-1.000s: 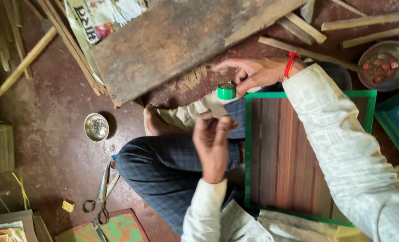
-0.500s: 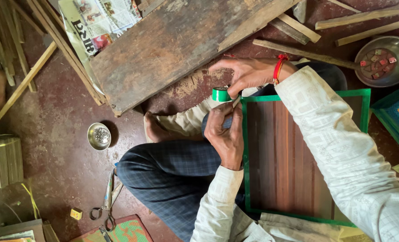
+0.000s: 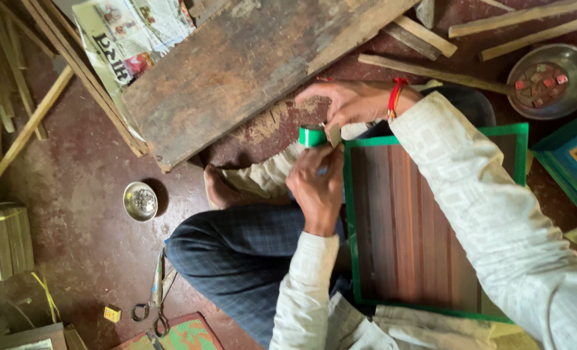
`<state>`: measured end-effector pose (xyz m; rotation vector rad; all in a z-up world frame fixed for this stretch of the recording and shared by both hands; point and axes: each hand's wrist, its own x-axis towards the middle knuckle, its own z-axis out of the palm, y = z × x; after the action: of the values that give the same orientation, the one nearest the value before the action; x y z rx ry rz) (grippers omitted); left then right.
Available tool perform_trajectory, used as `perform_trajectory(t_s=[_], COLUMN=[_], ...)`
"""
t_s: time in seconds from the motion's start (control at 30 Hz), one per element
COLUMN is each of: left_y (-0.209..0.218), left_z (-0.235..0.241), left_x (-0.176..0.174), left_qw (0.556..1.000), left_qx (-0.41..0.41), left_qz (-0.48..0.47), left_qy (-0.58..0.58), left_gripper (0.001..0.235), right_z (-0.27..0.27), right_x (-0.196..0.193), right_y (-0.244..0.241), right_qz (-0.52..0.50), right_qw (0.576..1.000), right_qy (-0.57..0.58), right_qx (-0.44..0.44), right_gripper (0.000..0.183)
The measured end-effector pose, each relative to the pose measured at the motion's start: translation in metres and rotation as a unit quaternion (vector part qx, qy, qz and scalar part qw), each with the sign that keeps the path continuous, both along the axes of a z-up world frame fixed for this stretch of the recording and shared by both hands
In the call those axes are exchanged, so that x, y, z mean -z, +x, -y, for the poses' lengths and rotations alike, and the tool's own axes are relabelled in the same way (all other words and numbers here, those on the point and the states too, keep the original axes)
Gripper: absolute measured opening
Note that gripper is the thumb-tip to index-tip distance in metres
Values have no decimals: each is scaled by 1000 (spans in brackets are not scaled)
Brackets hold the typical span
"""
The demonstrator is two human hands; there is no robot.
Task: The person sits on the floor and applies green tape to the edges of rectangular boards. They smooth the tape along the sides, flip the boards to work on different faces, and stack the finished boards.
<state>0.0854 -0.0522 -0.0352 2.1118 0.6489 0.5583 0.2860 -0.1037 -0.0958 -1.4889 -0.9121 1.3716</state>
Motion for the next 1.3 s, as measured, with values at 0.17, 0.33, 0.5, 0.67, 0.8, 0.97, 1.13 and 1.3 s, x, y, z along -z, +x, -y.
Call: perform_trajectory(t_s=[0.17,0.33,0.5,0.67,0.8,0.97,1.13,1.3], left_y=[-28,-64,-18,-2,1,-19,-104,-92], left_z=[-20,-12,-1,7,6,-11,-9,-16], left_x=[-6,-16,-24,-8,5,4,2,-12], left_qw=[990,963,997,998,996,989,987,974], left_qx=[-31,-86,3,-7,0,-77,-56,51], left_qz=[-15,65,73,63,55,97,-102,-186], left_qy=[-136,-246,17,6,69,-83,-108,117], left_gripper=[13,12,12,11,12,23,24,38], right_z=[-1,11,-3,5,0,-14,3,14], right_x=[-26,-21,-27,-5,-13,-56,-40,-47], right_y=[6,-12,1,3,0,28,-9,3], right_qz=[-5,-66,8,18,-76,-71,-56,70], right_qw=[999,996,999,999,994,984,978,974], right_qy=[-6,-22,-40,-25,-55,81,142,21], right_qx=[46,47,27,24,55,143,144,213], right_gripper=[94,95,93,84,87,79,78,79])
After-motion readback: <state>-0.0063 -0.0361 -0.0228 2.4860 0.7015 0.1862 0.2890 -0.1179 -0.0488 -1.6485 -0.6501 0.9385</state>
